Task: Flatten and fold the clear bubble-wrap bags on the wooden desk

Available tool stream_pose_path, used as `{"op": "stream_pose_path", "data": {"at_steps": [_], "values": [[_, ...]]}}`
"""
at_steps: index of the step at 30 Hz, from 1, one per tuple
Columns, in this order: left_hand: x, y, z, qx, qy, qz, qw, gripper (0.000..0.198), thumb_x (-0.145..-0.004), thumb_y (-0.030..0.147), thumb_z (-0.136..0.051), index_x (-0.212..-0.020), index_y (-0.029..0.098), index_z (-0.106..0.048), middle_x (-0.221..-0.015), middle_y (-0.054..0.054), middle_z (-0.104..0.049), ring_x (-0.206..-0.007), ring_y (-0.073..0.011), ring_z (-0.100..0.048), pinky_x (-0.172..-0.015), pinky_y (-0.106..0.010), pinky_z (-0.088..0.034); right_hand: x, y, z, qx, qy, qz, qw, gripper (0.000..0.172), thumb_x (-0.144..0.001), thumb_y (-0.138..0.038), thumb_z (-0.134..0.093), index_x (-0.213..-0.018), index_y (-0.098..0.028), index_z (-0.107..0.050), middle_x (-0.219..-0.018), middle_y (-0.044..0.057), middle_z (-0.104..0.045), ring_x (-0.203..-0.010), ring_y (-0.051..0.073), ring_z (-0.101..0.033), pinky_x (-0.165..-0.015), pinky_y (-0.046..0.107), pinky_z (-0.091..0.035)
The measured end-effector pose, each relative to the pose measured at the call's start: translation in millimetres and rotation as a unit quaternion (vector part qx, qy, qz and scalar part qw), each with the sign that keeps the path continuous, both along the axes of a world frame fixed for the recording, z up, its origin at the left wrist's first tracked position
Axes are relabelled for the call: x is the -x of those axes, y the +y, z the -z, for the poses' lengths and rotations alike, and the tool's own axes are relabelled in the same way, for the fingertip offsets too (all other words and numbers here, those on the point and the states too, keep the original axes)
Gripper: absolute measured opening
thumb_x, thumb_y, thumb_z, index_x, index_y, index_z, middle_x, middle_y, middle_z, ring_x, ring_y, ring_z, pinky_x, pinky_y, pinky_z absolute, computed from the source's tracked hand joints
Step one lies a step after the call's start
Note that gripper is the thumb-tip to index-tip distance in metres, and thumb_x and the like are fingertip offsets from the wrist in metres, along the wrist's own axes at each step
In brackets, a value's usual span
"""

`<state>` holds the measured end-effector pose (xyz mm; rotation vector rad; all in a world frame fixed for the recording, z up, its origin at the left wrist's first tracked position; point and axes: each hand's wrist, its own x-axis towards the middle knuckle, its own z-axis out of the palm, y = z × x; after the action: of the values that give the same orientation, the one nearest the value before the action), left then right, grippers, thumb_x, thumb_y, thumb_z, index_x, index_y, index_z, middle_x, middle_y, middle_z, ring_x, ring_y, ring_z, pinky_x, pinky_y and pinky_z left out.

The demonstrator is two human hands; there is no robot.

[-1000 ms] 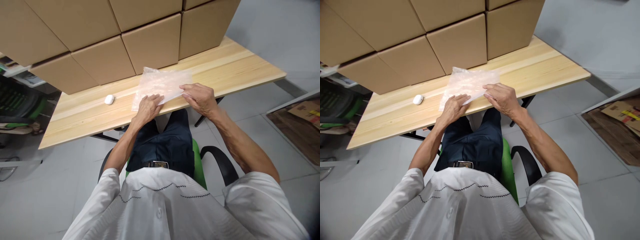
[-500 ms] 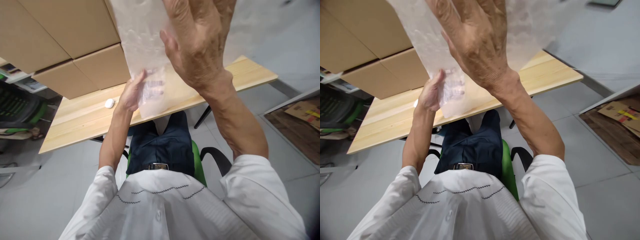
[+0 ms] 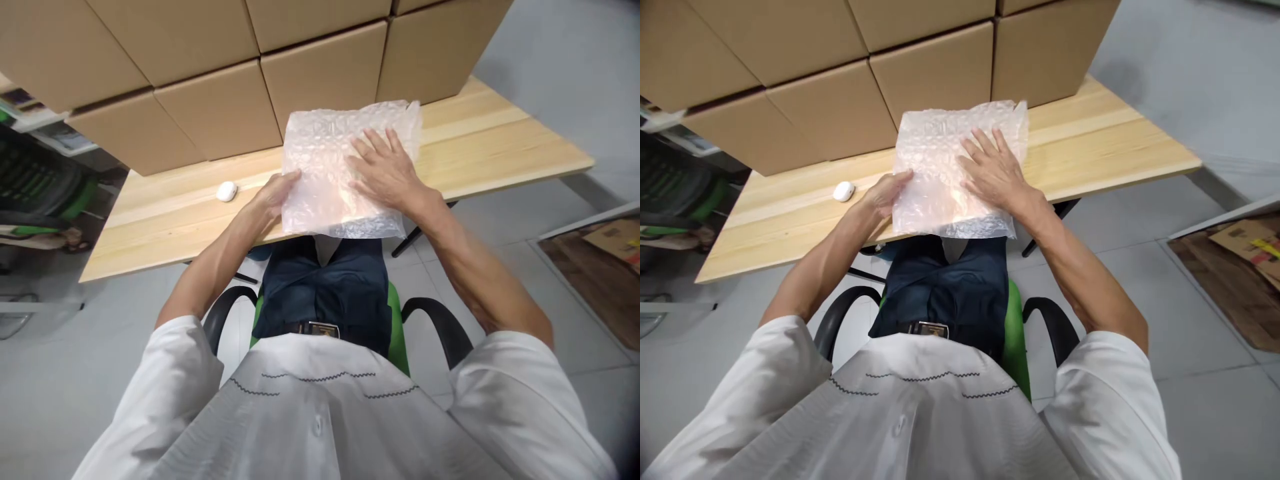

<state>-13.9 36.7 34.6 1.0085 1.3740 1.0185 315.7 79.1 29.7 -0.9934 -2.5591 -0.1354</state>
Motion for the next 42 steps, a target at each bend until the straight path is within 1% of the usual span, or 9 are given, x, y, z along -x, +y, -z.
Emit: {"op": "stream_pose_path", "data": {"at_steps": [4, 9, 17, 20, 23, 27, 30, 35, 42], "values": [[9, -3, -6.4, 0.045, -0.036, -0.012, 0.998, 0.023, -0.108, 0.034, -0.094, -0.105, 0.014, -0.083, -0.095, -0.011, -0.09, -0.09, -0.0275, -0.09, -0.106, -0.045, -0.077, -6, 8, 31.4, 0.084, -0.013, -0.018, 0.996, 0.068, -0.128, -0.056, -0.053, -0.185, -0.023, -0.068, -0.204, 0.014, -0.052, -0.193, 0.05, -0.04, -0.158, 0.086, -0.024], [24, -19, -10.8, -0.003, -0.027, 0.018, 0.999, 0.014, -0.087, 0.013, -0.092, -0.097, 0.015, -0.083, -0.088, -0.007, -0.086, -0.085, -0.0232, -0.087, -0.095, -0.038, -0.075, -15, 7, 32.4, 0.161, -0.008, -0.002, 0.987, 0.073, -0.129, -0.066, -0.047, -0.189, -0.027, -0.064, -0.207, 0.011, -0.046, -0.194, 0.045, -0.041, -0.16, 0.075, -0.031], [42, -3, 9.8, -0.084, 0.144, -0.008, 0.986, 0.077, -0.09, 0.024, -0.087, -0.165, 0.014, -0.074, -0.102, -0.009, -0.089, -0.086, -0.0273, -0.087, -0.087, -0.044, -0.075, -11, 10, 27.0, 0.186, -0.005, 0.009, 0.982, 0.076, -0.128, -0.067, -0.047, -0.192, -0.028, -0.06, -0.207, 0.009, -0.046, -0.195, 0.045, -0.039, -0.161, 0.074, -0.03], [63, -3, 16.6, -0.164, 0.254, -0.008, 0.953, 0.087, -0.107, 0.046, -0.086, -0.185, 0.02, -0.058, -0.121, -0.014, -0.092, -0.092, -0.0273, -0.087, -0.096, -0.049, -0.076, -7, 12, 27.0, 0.185, -0.004, 0.018, 0.983, 0.077, -0.128, -0.066, -0.048, -0.192, -0.026, -0.061, -0.207, 0.011, -0.047, -0.194, 0.047, -0.04, -0.16, 0.076, -0.03], [80, -22, 17.6, -0.286, 0.368, 0.027, 0.884, 0.093, -0.116, 0.078, -0.075, -0.191, 0.026, -0.054, -0.162, -0.02, -0.085, -0.13, -0.0365, -0.088, -0.12, -0.061, -0.073, -2, 10, 26.3, 0.187, -0.001, 0.031, 0.982, 0.078, -0.128, -0.063, -0.047, -0.192, -0.021, -0.061, -0.207, 0.015, -0.046, -0.194, 0.049, -0.039, -0.16, 0.077, -0.029], [79, -61, 12.8, -0.358, 0.478, 0.158, 0.786, 0.112, -0.116, 0.103, -0.052, -0.197, 0.026, -0.048, -0.201, -0.023, -0.053, -0.188, -0.0483, -0.051, -0.151, -0.071, -0.049, 5, 7, 24.8, 0.191, 0.008, 0.035, 0.981, 0.08, -0.128, -0.064, -0.046, -0.192, -0.018, -0.06, -0.208, 0.016, -0.044, -0.195, 0.05, -0.037, -0.16, 0.078, -0.028], [65, -82, 11.4, -0.345, 0.521, 0.266, 0.734, 0.121, -0.113, 0.109, -0.046, -0.2, 0.024, -0.047, -0.207, -0.023, -0.044, -0.196, -0.0511, -0.036, -0.159, -0.074, -0.034, 0, 1, 23.9, 0.192, 0.024, 0.017, 0.981, 0.082, -0.128, -0.069, -0.045, -0.193, -0.022, -0.06, -0.209, 0.014, -0.042, -0.196, 0.049, -0.034, -0.16, 0.078, -0.027], [54, -88, 18.2, -0.325, 0.544, 0.306, 0.711, 0.118, -0.115, 0.107, -0.038, -0.196, 0.023, -0.054, -0.202, -0.022, -0.053, -0.19, -0.0477, -0.05, -0.159, -0.072, -0.037, -44, -25, 28.1, 0.192, 0.064, -0.031, 0.979, 0.079, -0.128, -0.072, -0.041, -0.194, -0.034, -0.061, -0.207, 0.004, -0.046, -0.196, 0.041, -0.037, -0.161, 0.076, -0.026], [58, -89, 18.1, -0.321, 0.546, 0.308, 0.71, 0.115, -0.117, 0.105, -0.037, -0.196, 0.024, -0.055, -0.204, -0.021, -0.051, -0.192, -0.0471, -0.046, -0.158, -0.071, -0.04, -98, -48, 40.1, 0.202, 0.063, -0.07, 0.975, 0.075, -0.122, -0.048, -0.052, -0.196, -0.033, -0.058, -0.202, 0.007, -0.054, -0.191, 0.041, -0.047, -0.159, 0.077, -0.035]]}}
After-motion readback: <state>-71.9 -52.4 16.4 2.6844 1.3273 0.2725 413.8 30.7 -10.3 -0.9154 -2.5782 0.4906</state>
